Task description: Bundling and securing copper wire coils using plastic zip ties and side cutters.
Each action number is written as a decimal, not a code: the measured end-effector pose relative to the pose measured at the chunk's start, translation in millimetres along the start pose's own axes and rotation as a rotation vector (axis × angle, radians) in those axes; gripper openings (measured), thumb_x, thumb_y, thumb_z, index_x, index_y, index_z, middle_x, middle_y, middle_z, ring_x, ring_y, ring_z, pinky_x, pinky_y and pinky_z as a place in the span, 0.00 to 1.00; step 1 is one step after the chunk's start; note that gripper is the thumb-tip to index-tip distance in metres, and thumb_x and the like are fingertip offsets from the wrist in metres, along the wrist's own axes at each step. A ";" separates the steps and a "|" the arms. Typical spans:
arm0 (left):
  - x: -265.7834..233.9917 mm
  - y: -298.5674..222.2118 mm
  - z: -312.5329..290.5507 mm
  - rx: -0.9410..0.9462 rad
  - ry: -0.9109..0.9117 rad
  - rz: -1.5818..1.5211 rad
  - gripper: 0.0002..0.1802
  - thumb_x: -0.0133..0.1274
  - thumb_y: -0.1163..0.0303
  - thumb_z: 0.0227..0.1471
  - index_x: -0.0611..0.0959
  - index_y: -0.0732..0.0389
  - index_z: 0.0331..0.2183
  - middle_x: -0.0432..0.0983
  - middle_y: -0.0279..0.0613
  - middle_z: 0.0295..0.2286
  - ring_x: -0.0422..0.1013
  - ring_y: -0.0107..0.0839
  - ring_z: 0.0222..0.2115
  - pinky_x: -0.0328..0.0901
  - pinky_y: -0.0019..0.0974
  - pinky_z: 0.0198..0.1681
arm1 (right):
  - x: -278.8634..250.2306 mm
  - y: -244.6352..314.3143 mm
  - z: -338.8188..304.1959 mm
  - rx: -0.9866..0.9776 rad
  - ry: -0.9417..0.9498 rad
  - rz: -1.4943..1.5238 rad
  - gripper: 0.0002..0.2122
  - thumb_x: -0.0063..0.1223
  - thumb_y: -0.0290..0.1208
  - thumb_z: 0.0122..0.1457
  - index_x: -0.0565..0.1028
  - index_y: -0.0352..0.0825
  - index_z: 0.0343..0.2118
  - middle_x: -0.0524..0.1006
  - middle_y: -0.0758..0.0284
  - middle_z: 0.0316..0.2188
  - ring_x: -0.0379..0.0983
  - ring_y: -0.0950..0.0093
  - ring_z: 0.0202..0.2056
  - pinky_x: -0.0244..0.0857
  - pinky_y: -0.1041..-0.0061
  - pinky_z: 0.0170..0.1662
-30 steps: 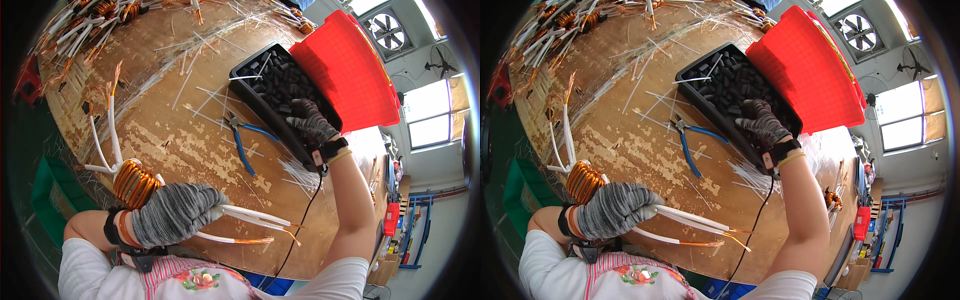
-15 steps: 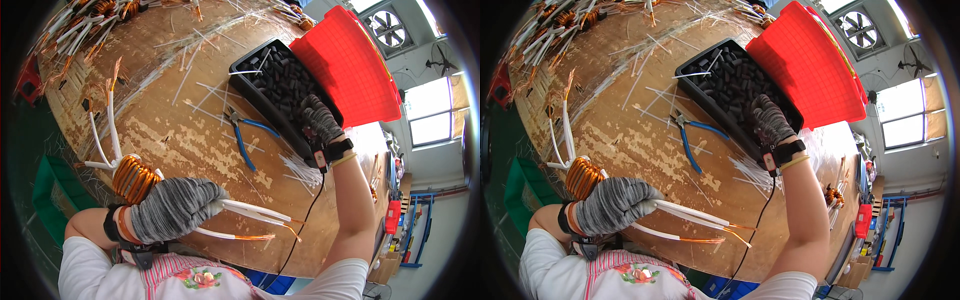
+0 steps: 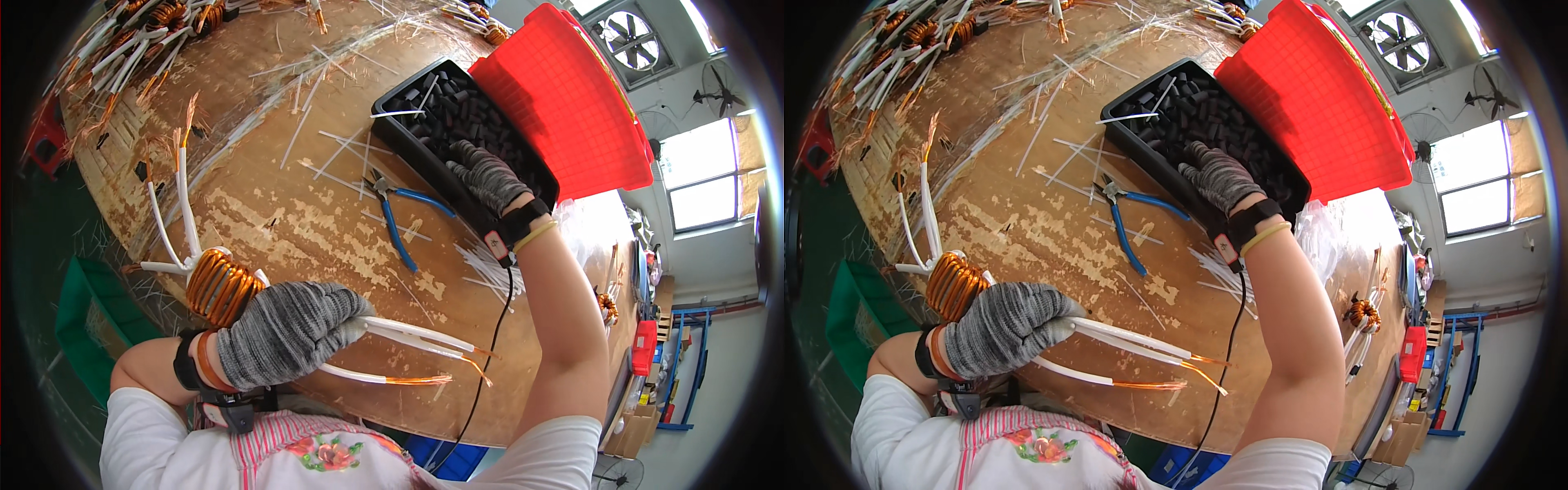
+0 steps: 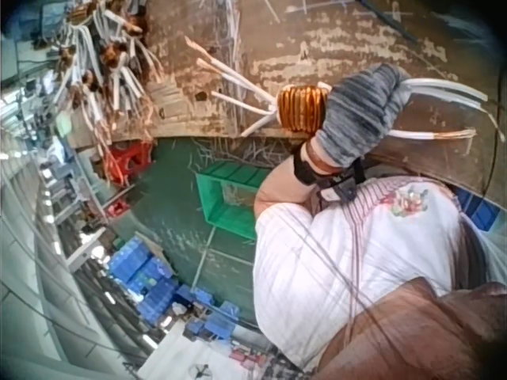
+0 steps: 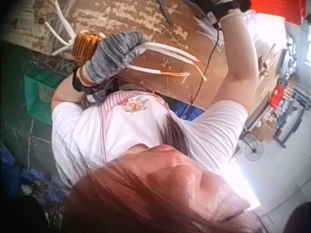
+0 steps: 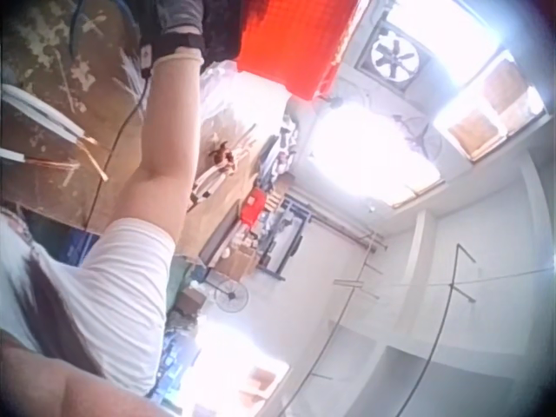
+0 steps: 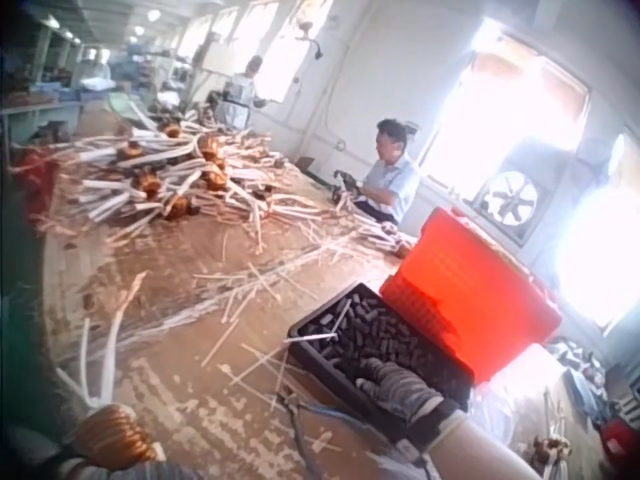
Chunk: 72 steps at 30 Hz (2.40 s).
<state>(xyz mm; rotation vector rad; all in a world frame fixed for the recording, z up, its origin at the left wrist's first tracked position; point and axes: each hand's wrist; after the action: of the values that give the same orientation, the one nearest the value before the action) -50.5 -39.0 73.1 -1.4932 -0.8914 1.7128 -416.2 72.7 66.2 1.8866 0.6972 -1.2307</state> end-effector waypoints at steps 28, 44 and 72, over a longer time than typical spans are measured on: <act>22.9 -12.1 -10.8 0.350 -0.146 0.411 0.15 0.62 0.67 0.46 0.81 0.60 0.37 0.75 0.42 0.27 0.73 0.41 0.28 0.68 0.39 0.36 | 68.0 -1.6 -366.6 0.177 -0.752 1.827 0.13 0.47 0.35 0.65 0.72 0.37 0.49 0.77 0.68 0.38 0.64 0.85 0.24 0.57 0.91 0.19; 39.9 -15.3 8.9 0.221 -0.208 0.057 0.07 0.48 0.74 0.60 0.76 0.64 0.40 0.76 0.40 0.33 0.72 0.27 0.35 0.68 0.29 0.41 | 135.4 89.2 -496.5 0.525 -0.971 1.442 0.16 0.53 0.36 0.61 0.73 0.34 0.50 0.78 0.67 0.31 0.68 0.85 0.18 0.58 0.89 0.16; 112.7 -87.9 36.2 0.845 -0.010 0.466 0.19 0.52 0.71 0.50 0.79 0.54 0.47 0.73 0.38 0.28 0.71 0.35 0.29 0.66 0.37 0.31 | 125.5 131.0 -376.0 0.148 -1.100 1.832 0.15 0.48 0.43 0.64 0.73 0.38 0.46 0.74 0.69 0.28 0.64 0.84 0.18 0.56 0.86 0.16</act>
<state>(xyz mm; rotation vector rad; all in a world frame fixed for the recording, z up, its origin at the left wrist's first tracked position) -93.0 100.8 92.4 -1.1270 0.2316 2.0420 -76.9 315.4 81.3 0.8387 -1.4363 -0.6759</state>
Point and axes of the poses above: each hand's wrist, its own z-axis towards the middle knuckle, its own x-axis out of the palm, y = z × x
